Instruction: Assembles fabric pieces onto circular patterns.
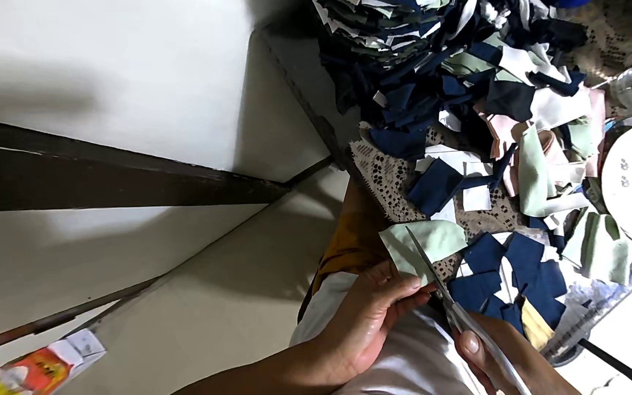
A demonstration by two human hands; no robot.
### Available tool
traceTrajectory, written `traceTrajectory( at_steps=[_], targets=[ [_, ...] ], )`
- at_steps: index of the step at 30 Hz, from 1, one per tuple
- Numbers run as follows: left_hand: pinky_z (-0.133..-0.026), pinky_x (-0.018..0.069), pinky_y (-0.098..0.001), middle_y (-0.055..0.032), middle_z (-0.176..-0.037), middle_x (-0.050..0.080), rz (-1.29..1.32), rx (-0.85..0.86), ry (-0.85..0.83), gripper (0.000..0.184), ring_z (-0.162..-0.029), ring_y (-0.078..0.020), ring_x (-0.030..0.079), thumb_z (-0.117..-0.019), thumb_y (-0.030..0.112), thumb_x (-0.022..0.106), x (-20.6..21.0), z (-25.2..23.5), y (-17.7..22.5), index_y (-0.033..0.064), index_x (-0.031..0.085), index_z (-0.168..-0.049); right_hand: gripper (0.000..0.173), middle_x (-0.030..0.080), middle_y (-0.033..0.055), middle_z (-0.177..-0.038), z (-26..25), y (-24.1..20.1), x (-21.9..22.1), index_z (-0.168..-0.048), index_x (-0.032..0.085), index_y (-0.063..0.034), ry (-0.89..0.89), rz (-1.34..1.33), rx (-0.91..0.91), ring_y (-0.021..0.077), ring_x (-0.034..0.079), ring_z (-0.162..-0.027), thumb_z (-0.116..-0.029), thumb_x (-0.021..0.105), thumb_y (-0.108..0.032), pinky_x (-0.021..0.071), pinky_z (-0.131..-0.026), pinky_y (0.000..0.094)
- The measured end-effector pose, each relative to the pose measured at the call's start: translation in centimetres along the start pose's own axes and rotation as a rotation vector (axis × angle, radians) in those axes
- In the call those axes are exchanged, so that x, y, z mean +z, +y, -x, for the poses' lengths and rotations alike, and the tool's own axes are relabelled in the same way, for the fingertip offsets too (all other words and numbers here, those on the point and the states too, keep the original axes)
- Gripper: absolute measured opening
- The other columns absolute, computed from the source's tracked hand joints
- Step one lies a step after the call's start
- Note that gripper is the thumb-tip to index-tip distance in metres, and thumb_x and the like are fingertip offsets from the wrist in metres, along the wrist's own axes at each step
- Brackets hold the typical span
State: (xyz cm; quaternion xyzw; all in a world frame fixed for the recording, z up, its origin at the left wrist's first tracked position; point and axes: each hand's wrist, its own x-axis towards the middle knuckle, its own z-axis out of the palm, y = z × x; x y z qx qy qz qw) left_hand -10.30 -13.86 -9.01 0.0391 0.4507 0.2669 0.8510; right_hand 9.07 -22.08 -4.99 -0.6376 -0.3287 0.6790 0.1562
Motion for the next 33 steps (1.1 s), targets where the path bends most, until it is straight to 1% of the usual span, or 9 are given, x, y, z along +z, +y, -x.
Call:
traceTrajectory(
  at_steps=[4,8,10,15,18,22,25,29,33],
  targets=[
    [-0.085,0.0625,-0.0320,-0.0118,-0.094,0.075,-0.002,0.001,0.012,0.014,-0.089,-0.0188,0.075,-0.0976,-0.009,0.053,0.1,0.1,0.1,0.0000,0.064,-0.097,0.060,0.051,-0.0136,-0.062,0.0,0.3,0.1,-0.084,0.062,-0.0164,0.015,0.012,-0.035,-0.0035,0.050,-0.051,-0.0876,0.056,-0.076,0.0428,-0.048,0.0173],
    [-0.085,0.0625,-0.0320,-0.0121,-0.094,0.075,-0.014,0.006,0.025,0.014,-0.089,-0.0189,0.075,-0.0974,-0.010,0.054,0.1,0.0,0.1,0.0004,0.063,-0.095,0.052,0.049,-0.0126,-0.060,0.0,0.2,0.2,-0.082,0.061,-0.0142,0.021,0.012,-0.042,-0.0032,0.048,-0.049,-0.0938,0.058,-0.065,0.0421,-0.046,0.0171],
    [-0.085,0.0626,-0.0322,-0.0122,-0.094,0.075,-0.012,0.006,0.029,0.014,-0.089,-0.0192,0.075,-0.0974,-0.009,0.054,0.1,0.0,0.1,0.0005,0.063,-0.094,0.050,0.050,-0.0130,-0.058,-0.1,0.2,0.2,-0.081,0.061,-0.0145,0.033,0.011,-0.042,-0.0038,0.049,-0.048,-0.0934,0.060,-0.063,0.0424,-0.045,0.0166],
    [-0.086,0.0624,-0.0321,-0.0119,-0.095,0.075,-0.007,0.005,0.020,0.013,-0.089,-0.0189,0.075,-0.0978,-0.009,0.053,0.0,-0.1,0.2,0.0004,0.063,-0.097,0.050,0.051,-0.0132,-0.057,-0.2,-0.1,0.1,-0.079,0.060,-0.0174,0.029,-0.020,-0.002,-0.0028,0.050,-0.047,-0.0909,0.062,-0.066,0.0431,-0.044,0.0172],
    [-0.086,0.0618,-0.0314,-0.0109,-0.095,0.075,-0.005,0.008,-0.018,0.014,-0.089,-0.0177,0.075,-0.0978,-0.009,0.053,-0.2,-0.1,0.0,0.0001,0.065,-0.097,0.060,0.054,-0.0136,-0.060,-0.6,-0.5,-0.2,-0.083,0.062,-0.0198,0.005,-0.032,0.052,-0.0022,0.052,-0.048,-0.0820,0.060,-0.080,0.0445,-0.045,0.0171],
    [-0.087,0.0616,-0.0316,-0.0108,-0.095,0.075,-0.014,0.009,-0.037,0.015,-0.090,-0.0178,0.075,-0.0982,-0.008,0.053,-0.2,0.0,0.0,0.0004,0.065,-0.098,0.067,0.055,-0.0131,-0.062,-1.1,-1.0,-0.3,-0.085,0.062,-0.0208,-0.007,0.000,0.051,-0.0014,0.053,-0.050,-0.0775,0.056,-0.087,0.0452,-0.046,0.0177],
    [-0.087,0.0617,-0.0315,-0.0107,-0.095,0.075,-0.015,0.008,-0.037,0.015,-0.090,-0.0177,0.075,-0.0984,-0.008,0.053,-0.2,0.1,0.1,0.0009,0.065,-0.098,0.066,0.053,-0.0127,-0.060,-1.4,-1.2,-0.5,-0.082,0.061,-0.0212,-0.008,0.029,0.051,-0.0010,0.051,-0.048,-0.0785,0.055,-0.087,0.0436,-0.045,0.0183],
    [-0.087,0.0617,-0.0320,-0.0114,-0.096,0.075,-0.007,0.016,-0.048,0.015,-0.091,-0.0186,0.075,-0.0984,-0.008,0.053,-0.3,0.1,0.1,0.0003,0.066,-0.099,0.059,0.051,-0.0132,-0.058,-1.4,-0.7,-0.5,-0.080,0.061,-0.0206,0.010,0.042,-0.018,-0.0019,0.050,-0.047,-0.0848,0.057,-0.079,0.0436,-0.043,0.0180],
    [-0.088,0.0616,-0.0324,-0.0119,-0.096,0.075,-0.019,0.009,-0.044,0.015,-0.092,-0.0188,0.075,-0.0982,-0.008,0.053,-0.2,0.0,0.2,-0.0003,0.066,-0.099,0.057,0.050,-0.0130,-0.056,-1.7,-0.2,-0.4,-0.075,0.061,-0.0196,0.058,0.063,-0.034,-0.0021,0.049,-0.045,-0.0844,0.062,-0.075,0.0421,-0.042,0.0184]
  ],
)
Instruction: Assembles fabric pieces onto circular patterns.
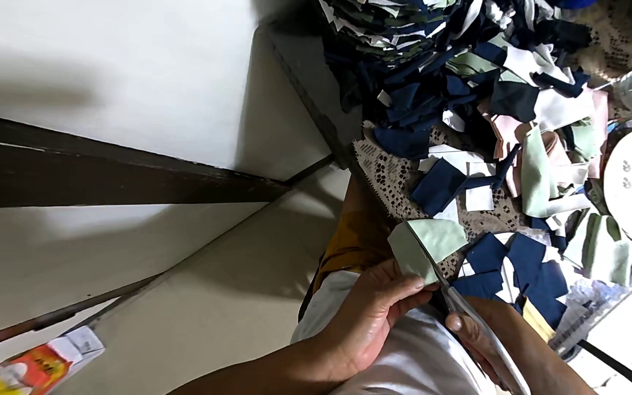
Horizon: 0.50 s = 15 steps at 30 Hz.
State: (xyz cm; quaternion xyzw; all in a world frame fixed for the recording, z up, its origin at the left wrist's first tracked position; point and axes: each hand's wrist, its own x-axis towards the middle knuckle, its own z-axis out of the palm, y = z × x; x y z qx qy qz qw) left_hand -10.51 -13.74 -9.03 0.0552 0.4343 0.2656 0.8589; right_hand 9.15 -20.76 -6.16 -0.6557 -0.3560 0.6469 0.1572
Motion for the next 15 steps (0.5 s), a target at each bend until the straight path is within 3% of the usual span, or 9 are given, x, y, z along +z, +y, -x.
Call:
traceTrajectory(
  at_steps=[4,7,10,13,15],
  targets=[
    [-0.089,0.0612,-0.0331,-0.0123,-0.097,0.075,-0.008,-0.005,-0.010,0.014,-0.093,-0.0196,0.075,-0.0981,-0.007,0.053,-0.1,0.0,0.0,0.0002,0.065,-0.098,0.051,0.050,-0.0130,-0.054,-0.1,-0.5,-0.1,-0.074,0.060,-0.0196,0.000,-0.014,0.041,-0.0023,0.049,-0.044,-0.0857,0.065,-0.070,0.0419,-0.041,0.0176],
    [-0.087,0.0613,-0.0314,-0.0094,-0.095,0.074,-0.083,0.029,-0.025,0.014,-0.091,-0.0169,0.074,-0.0985,-0.005,0.053,-0.6,0.2,0.1,0.0018,0.065,-0.097,0.056,0.051,-0.0133,-0.057,0.0,-0.4,-0.5,-0.079,0.060,-0.0209,-0.082,-0.061,0.021,-0.0020,0.050,-0.045,-0.0846,0.060,-0.077,0.0437,-0.042,0.0177],
    [-0.083,0.0599,-0.0266,-0.0010,-0.095,0.074,-0.314,0.263,-0.045,0.012,-0.089,-0.0094,0.071,-0.0973,0.002,0.057,-1.9,0.4,0.4,0.0068,0.067,-0.102,0.062,0.053,-0.0141,-0.062,1.3,-0.5,-1.1,-0.086,0.062,-0.0191,-0.158,-0.099,-0.047,-0.0040,0.050,-0.050,-0.0826,0.057,-0.081,0.0432,-0.045,0.0162],
    [-0.087,0.0573,-0.0254,0.0041,-0.109,0.073,-0.561,0.544,-0.096,0.016,-0.097,-0.0052,0.068,-0.0984,0.010,0.056,-2.6,-0.1,2.3,0.0098,0.069,-0.108,0.059,0.055,-0.0140,-0.066,3.5,0.0,-1.5,-0.088,0.064,-0.0173,-0.134,-0.169,-0.182,-0.0057,0.052,-0.055,-0.0882,0.054,-0.076,0.0453,-0.050,0.0148],
    [-0.086,0.0580,-0.0262,0.0049,-0.109,0.072,-0.692,0.671,-0.151,0.016,-0.098,-0.0056,0.068,-0.0976,0.014,0.057,-1.6,-0.8,4.4,0.0111,0.070,-0.105,0.054,0.058,-0.0137,-0.069,4.8,0.7,-2.0,-0.089,0.065,-0.0185,-0.086,-0.241,-0.246,-0.0051,0.054,-0.058,-0.0916,0.054,-0.071,0.0474,-0.053,0.0152]
  ],
)
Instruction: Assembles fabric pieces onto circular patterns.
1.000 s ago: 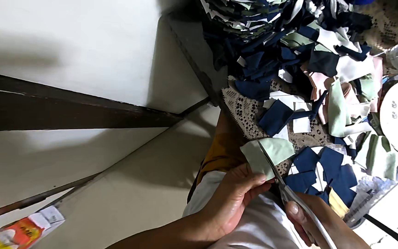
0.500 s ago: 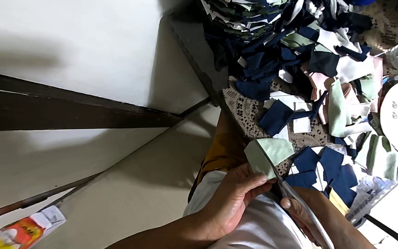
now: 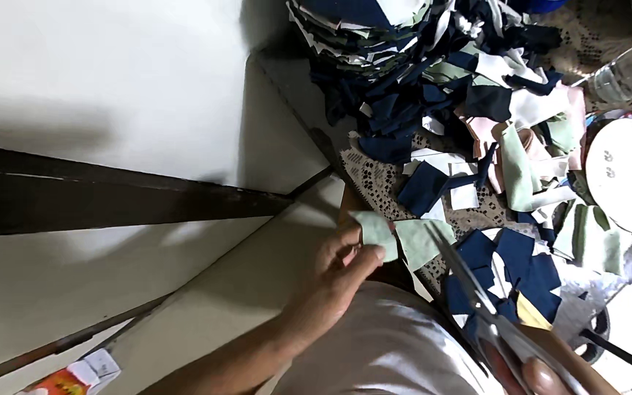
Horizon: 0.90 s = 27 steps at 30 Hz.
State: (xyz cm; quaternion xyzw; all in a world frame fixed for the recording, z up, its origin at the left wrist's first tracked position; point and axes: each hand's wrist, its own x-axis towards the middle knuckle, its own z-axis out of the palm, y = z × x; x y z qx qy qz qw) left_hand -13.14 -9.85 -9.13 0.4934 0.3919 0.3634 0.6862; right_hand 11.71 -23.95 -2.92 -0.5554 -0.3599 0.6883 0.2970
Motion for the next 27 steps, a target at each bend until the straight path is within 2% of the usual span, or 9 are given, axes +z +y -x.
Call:
traceTrajectory(
  at_steps=[3,6,7,9,12,15,21,25,27],
  targets=[
    [-0.088,0.0584,-0.0277,0.0031,-0.115,0.072,-0.147,0.154,-0.171,0.023,-0.101,-0.0068,0.068,-0.0985,0.019,0.057,0.6,-3.6,2.8,0.0112,0.072,-0.114,0.049,0.060,-0.0150,-0.070,1.6,0.9,-0.7,-0.088,0.066,-0.0232,0.079,-0.088,-0.043,-0.0055,0.056,-0.059,-0.0913,0.055,-0.071,0.0482,-0.054,0.0142],
    [-0.073,0.0572,-0.0246,-0.0005,-0.110,0.066,-0.578,0.225,-0.238,0.023,-0.089,-0.0057,0.066,-0.0967,0.023,0.060,2.1,-7.3,4.9,0.0080,0.069,-0.112,0.049,0.061,-0.0138,-0.071,2.8,2.3,-0.7,-0.088,0.066,-0.0235,0.133,-0.171,-0.034,-0.0037,0.056,-0.059,-0.0893,0.058,-0.071,0.0486,-0.054,0.0153],
    [-0.073,0.0576,-0.0282,-0.0039,-0.111,0.064,-0.788,0.237,-0.233,0.022,-0.089,-0.0097,0.065,-0.0983,0.028,0.062,2.4,-8.0,5.3,0.0087,0.067,-0.108,0.049,0.061,-0.0138,-0.071,3.1,2.8,-0.6,-0.089,0.066,-0.0232,0.148,-0.182,-0.030,-0.0033,0.057,-0.060,-0.0890,0.058,-0.071,0.0486,-0.054,0.0156],
    [-0.080,0.0574,-0.0487,-0.0159,-0.115,0.066,-1.125,0.258,-0.201,0.028,-0.095,-0.0284,0.068,-0.0982,0.027,0.068,2.6,-8.2,5.2,0.0029,0.067,-0.112,0.051,0.061,-0.0142,-0.071,3.6,3.6,-0.3,-0.090,0.066,-0.0218,0.178,-0.181,-0.017,-0.0031,0.057,-0.059,-0.0884,0.059,-0.072,0.0488,-0.054,0.0160],
    [-0.081,0.0552,-0.0574,-0.0177,-0.106,0.068,-1.304,0.238,-0.171,0.022,-0.096,-0.0366,0.067,-0.0936,0.022,0.073,2.8,-6.6,2.7,0.0025,0.073,-0.105,0.057,0.061,-0.0148,-0.075,4.0,4.8,0.1,-0.095,0.065,-0.0172,0.160,-0.115,-0.005,-0.0046,0.057,-0.064,-0.0889,0.056,-0.074,0.0493,-0.058,0.0155],
    [-0.077,0.0553,-0.0555,-0.0176,-0.103,0.069,-1.321,0.266,-0.139,0.019,-0.093,-0.0371,0.068,-0.0929,0.020,0.073,3.2,-4.9,0.3,0.0032,0.073,-0.101,0.065,0.059,-0.0125,-0.076,4.1,5.6,0.4,-0.096,0.064,-0.0119,0.111,-0.049,0.026,-0.0045,0.055,-0.066,-0.0890,0.054,-0.076,0.0469,-0.060,0.0164],
    [-0.081,0.0580,-0.0387,-0.0130,-0.102,0.074,-1.142,0.476,-0.196,0.013,-0.093,-0.0229,0.072,-0.0923,0.011,0.060,3.3,-4.0,-1.5,0.0037,0.070,-0.087,0.071,0.057,-0.0116,-0.074,3.9,6.6,0.2,-0.096,0.064,-0.0116,0.060,-0.010,0.105,-0.0023,0.054,-0.063,-0.0855,0.053,-0.081,0.0468,-0.058,0.0189],
    [-0.078,0.0555,-0.0212,-0.0047,-0.098,0.072,-0.804,0.161,-0.222,0.015,-0.087,-0.0043,0.067,-0.0920,0.010,0.062,3.4,-3.1,-0.8,0.0021,0.065,-0.105,0.072,0.057,-0.0107,-0.074,4.0,6.9,0.1,-0.096,0.065,-0.0107,0.062,0.010,0.111,-0.0017,0.055,-0.064,-0.0857,0.052,-0.081,0.0475,-0.059,0.0200],
    [-0.072,0.0537,-0.0169,-0.0003,-0.097,0.069,-0.677,0.018,-0.285,0.020,-0.081,-0.0005,0.064,-0.0929,0.008,0.063,3.2,-2.8,-0.7,0.0046,0.066,-0.112,0.073,0.058,-0.0092,-0.073,4.1,7.1,0.0,-0.094,0.065,-0.0103,0.056,0.023,0.125,-0.0003,0.056,-0.064,-0.0856,0.052,-0.081,0.0484,-0.059,0.0218]
  ],
)
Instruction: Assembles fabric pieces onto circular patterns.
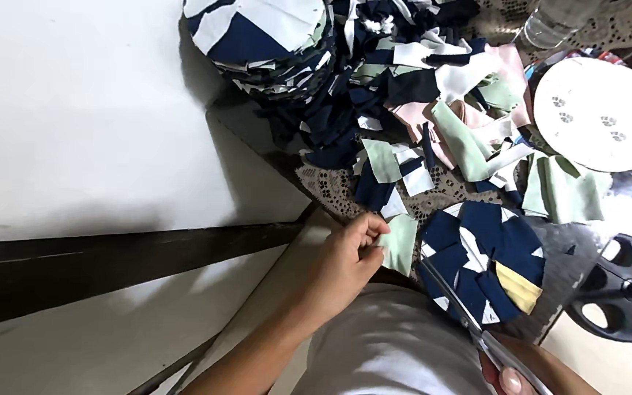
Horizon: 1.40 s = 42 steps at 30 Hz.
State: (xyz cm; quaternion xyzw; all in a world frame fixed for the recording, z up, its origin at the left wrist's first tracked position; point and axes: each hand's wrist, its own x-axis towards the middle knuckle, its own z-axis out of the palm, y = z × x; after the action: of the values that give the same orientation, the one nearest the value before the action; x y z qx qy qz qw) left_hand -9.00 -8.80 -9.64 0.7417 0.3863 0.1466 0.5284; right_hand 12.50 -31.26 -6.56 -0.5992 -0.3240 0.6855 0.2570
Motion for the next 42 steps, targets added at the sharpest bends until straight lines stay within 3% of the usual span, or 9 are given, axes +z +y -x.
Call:
traceTrajectory(
  at_steps=[1,3,6,12,16,22,27,31,42],
  targets=[
    [-0.070,0.0525,-0.0157,0.0006,-0.097,0.069,0.043,-0.006,-0.041,0.018,-0.080,0.0004,0.063,-0.0927,0.006,0.062,0.0,0.2,0.0,0.0054,0.069,-0.109,0.073,0.058,-0.0088,-0.073,0.1,0.1,0.0,-0.094,0.065,-0.0102,-0.004,0.009,0.003,0.0000,0.056,-0.064,-0.0856,0.052,-0.082,0.0482,-0.059,0.0219],
    [-0.080,0.0540,-0.0156,-0.0019,-0.106,0.070,0.091,0.002,-0.129,0.017,-0.095,-0.0009,0.065,-0.0926,0.003,0.060,-0.1,0.6,0.0,0.0063,0.075,-0.100,0.074,0.058,-0.0079,-0.073,0.3,0.3,-0.2,-0.095,0.066,-0.0093,-0.017,0.033,0.009,0.0006,0.056,-0.064,-0.0862,0.051,-0.082,0.0478,-0.058,0.0220],
    [-0.090,0.0554,-0.0189,-0.0051,-0.118,0.072,0.169,-0.048,-0.226,0.029,-0.110,-0.0036,0.066,-0.0916,-0.002,0.055,-0.2,1.3,0.4,0.0054,0.077,-0.108,0.075,0.059,-0.0065,-0.074,0.7,0.6,-0.5,-0.095,0.066,-0.0084,-0.035,0.058,0.010,0.0011,0.056,-0.065,-0.0862,0.051,-0.082,0.0475,-0.059,0.0224],
    [-0.084,0.0582,-0.0177,0.0006,-0.106,0.073,0.295,0.105,-0.104,0.017,-0.098,-0.0019,0.068,-0.0900,0.003,0.069,1.0,2.2,-0.3,0.0036,0.077,-0.105,0.074,0.060,-0.0081,-0.077,1.8,2.0,-1.5,-0.098,0.064,-0.0102,-0.079,-0.023,-0.051,-0.0025,0.055,-0.065,-0.0844,0.053,-0.082,0.0459,-0.058,0.0170],
    [-0.083,0.0595,-0.0200,0.0016,-0.111,0.071,0.427,0.168,-0.084,0.021,-0.100,-0.0035,0.068,-0.0896,0.003,0.072,1.7,2.6,-0.3,0.0045,0.074,-0.110,0.082,0.061,-0.0037,-0.083,2.5,1.9,-1.7,-0.103,0.063,-0.0058,-0.120,0.012,-0.064,-0.0010,0.055,-0.070,-0.0836,0.050,-0.084,0.0448,-0.061,0.0184],
    [-0.090,0.0602,-0.0264,-0.0002,-0.121,0.070,0.688,0.100,-0.143,0.031,-0.105,-0.0085,0.069,-0.0905,0.001,0.072,2.6,3.4,0.3,0.0052,0.071,-0.121,0.088,0.061,0.0030,-0.083,2.7,1.5,-1.1,-0.105,0.063,-0.0003,-0.141,0.121,-0.082,0.0069,0.057,-0.074,-0.0844,0.048,-0.084,0.0479,-0.065,0.0270],
    [-0.092,0.0593,-0.0260,-0.0008,-0.123,0.069,0.662,0.132,-0.141,0.031,-0.110,-0.0085,0.067,-0.0908,0.002,0.072,3.3,3.9,0.2,0.0051,0.072,-0.121,0.088,0.062,0.0060,-0.084,2.0,1.2,-0.6,-0.106,0.065,0.0017,-0.138,0.167,-0.102,0.0097,0.058,-0.075,-0.0858,0.048,-0.082,0.0485,-0.066,0.0292],
    [-0.093,0.0591,-0.0258,-0.0009,-0.122,0.069,0.616,0.146,-0.149,0.031,-0.111,-0.0082,0.067,-0.0902,0.002,0.072,3.5,4.2,0.2,0.0048,0.072,-0.121,0.084,0.058,-0.0017,-0.079,1.7,0.9,-0.5,-0.101,0.065,-0.0040,-0.131,0.153,-0.101,0.0029,0.054,-0.069,-0.0833,0.050,-0.084,0.0449,-0.061,0.0230],
    [-0.091,0.0601,-0.0259,-0.0031,-0.122,0.069,0.607,0.149,-0.159,0.031,-0.109,-0.0087,0.067,-0.0900,0.000,0.071,3.6,3.9,0.3,0.0016,0.071,-0.121,0.076,0.058,0.0009,-0.074,1.5,0.1,-0.3,-0.096,0.066,-0.0026,-0.066,0.230,-0.089,0.0074,0.055,-0.065,-0.0866,0.054,-0.077,0.0447,-0.058,0.0287]
  ],
)
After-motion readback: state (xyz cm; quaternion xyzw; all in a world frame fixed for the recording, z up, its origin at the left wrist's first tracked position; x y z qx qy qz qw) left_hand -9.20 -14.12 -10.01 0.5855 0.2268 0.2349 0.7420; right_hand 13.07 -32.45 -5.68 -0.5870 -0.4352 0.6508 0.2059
